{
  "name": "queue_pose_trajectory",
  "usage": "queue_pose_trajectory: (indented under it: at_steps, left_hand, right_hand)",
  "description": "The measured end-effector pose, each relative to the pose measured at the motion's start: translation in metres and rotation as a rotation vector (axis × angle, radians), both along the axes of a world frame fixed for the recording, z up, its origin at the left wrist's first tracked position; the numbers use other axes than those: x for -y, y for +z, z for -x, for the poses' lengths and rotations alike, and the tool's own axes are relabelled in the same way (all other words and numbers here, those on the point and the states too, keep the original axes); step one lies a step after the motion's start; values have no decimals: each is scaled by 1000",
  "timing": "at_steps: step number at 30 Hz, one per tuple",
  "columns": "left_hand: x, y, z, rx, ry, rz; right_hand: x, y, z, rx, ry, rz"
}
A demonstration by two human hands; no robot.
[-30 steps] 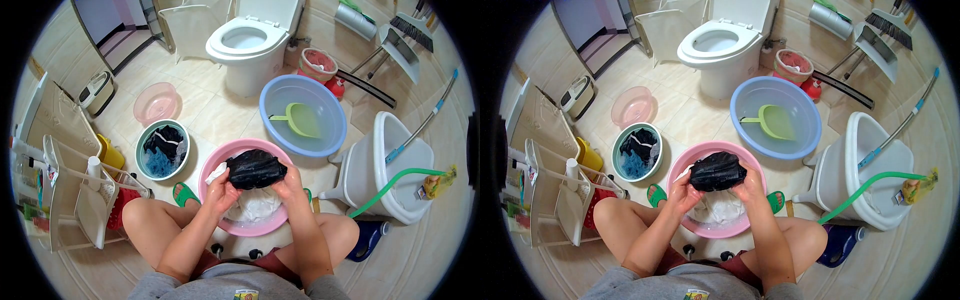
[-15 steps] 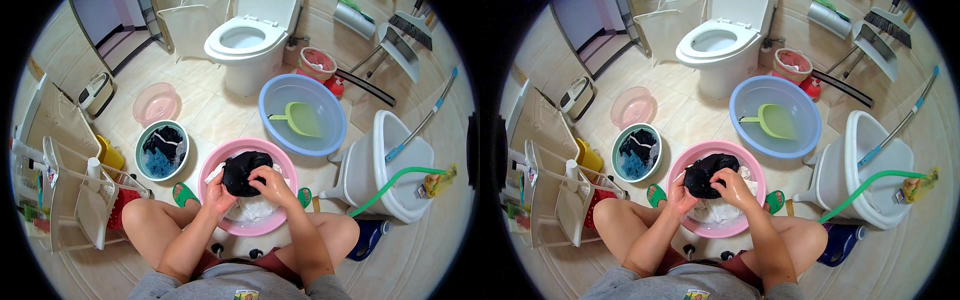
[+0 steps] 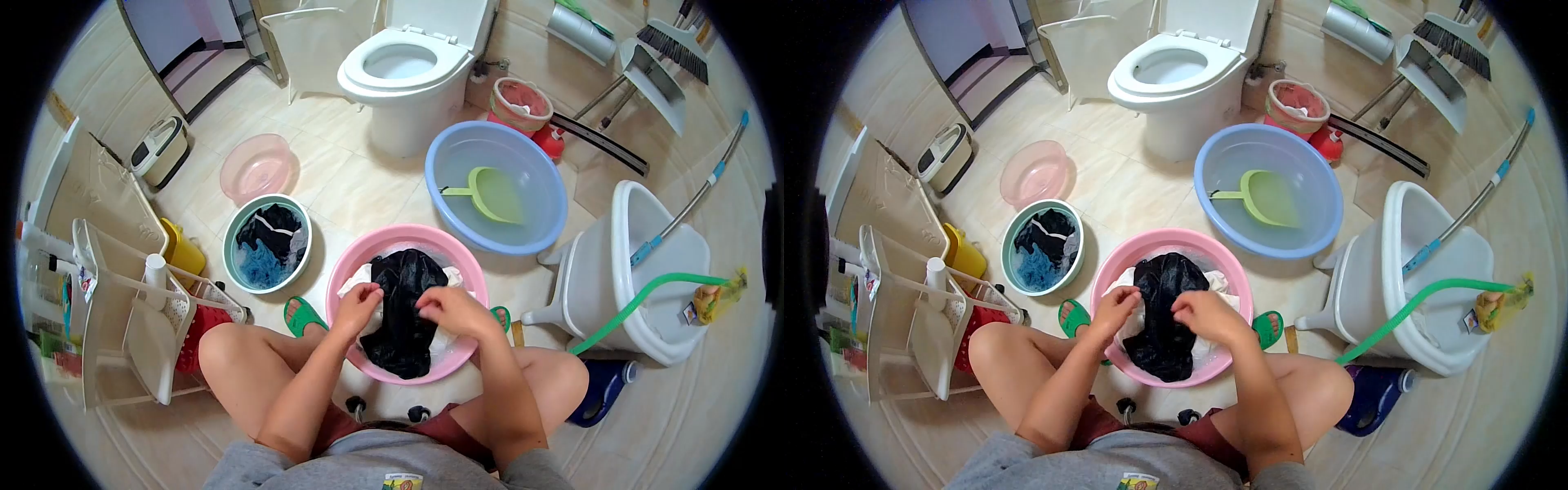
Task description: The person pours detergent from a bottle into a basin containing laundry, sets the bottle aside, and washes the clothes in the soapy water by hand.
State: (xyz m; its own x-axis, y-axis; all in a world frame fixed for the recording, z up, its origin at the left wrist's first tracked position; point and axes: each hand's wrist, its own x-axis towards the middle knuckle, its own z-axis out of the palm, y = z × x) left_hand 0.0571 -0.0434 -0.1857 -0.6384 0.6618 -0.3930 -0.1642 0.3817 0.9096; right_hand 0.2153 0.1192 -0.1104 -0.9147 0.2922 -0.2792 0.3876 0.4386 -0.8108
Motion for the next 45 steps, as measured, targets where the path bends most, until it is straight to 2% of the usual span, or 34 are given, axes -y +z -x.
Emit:
queue_pose_trajectory:
  at_steps: [1, 3, 4, 6, 7, 9, 10, 13, 15, 17, 18, 20, 23, 29, 31, 33, 34, 36, 37, 39, 40, 41, 43, 45]
  left_hand:
    - [0, -6, -3, -1, 0, -3]
    - [-2, -16, -10, -79, -39, 19]
    - [-2, -17, -12, -77, -46, 38]
    - [-4, -18, -15, -71, -7, 22]
    - [-5, -18, -15, -64, 32, 9]
    - [-8, -12, -13, -7, 89, -50]
    - [-9, -7, -12, 54, 148, -111]
    - [-12, 3, -11, 95, 195, -156]
    - [-12, -1, -8, 32, 83, -5]
    - [-2, -14, -5, 21, 35, 43]
    - [2, -23, -2, 21, 37, 46]
    - [5, -44, 2, 141, 214, -84]
    - [5, -33, 1, 269, 355, -237]
    - [3, -7, -3, 164, 421, -281]
    - [5, 1, -1, 122, 416, -309]
    - [11, 3, 3, 54, 372, -298]
    - [13, 4, 7, 48, 376, -300]
    - [16, 10, 11, -64, 364, -324]
    - [17, 18, 13, -50, 401, -348]
    - [19, 37, 20, -146, 441, -281]
    - [19, 40, 26, -114, 476, -310]
    - [19, 42, 32, -136, 484, -326]
    - [19, 50, 40, -97, 507, -398]
    - [19, 64, 42, -148, 486, -412]
  right_hand:
    - [-4, 0, 3, 72, -96, -87]
    - [-9, -29, 5, -159, -364, -280]
    - [-8, -43, 6, -159, -365, -284]
    - [-1, -62, 12, -98, -523, -557]
    - [1, -66, 11, -98, -524, -555]
    - [5, -73, 12, -121, -421, -176]
    - [10, -49, 14, -132, -314, -27]
    - [27, -31, 19, -224, 50, 138]
    - [33, -29, 20, -134, 302, 249]
    - [34, -25, 21, -107, 366, 281]
    - [30, -31, 22, -59, 289, 198]
    - [22, -41, 22, -13, 55, 86]
    - [2, -50, 24, -79, -217, -21]
    - [-21, -84, 51, -155, -431, -259]
    - [-27, -113, 62, -111, -428, -321]
    - [-23, -132, 70, -127, -491, -713]
    - [-27, -133, 72, -135, -489, -713]
    - [-43, -126, 71, 57, -278, -404]
    - [-48, -121, 70, 56, -278, -409]
    - [-59, -107, 67, -171, -430, 51]
    - [-67, -95, 65, -160, -457, 208]
    - [-70, -84, 60, -163, -457, 200]
    - [-57, -11, 45, -156, -572, 396]
    - [-56, 18, 35, -214, -552, 348]
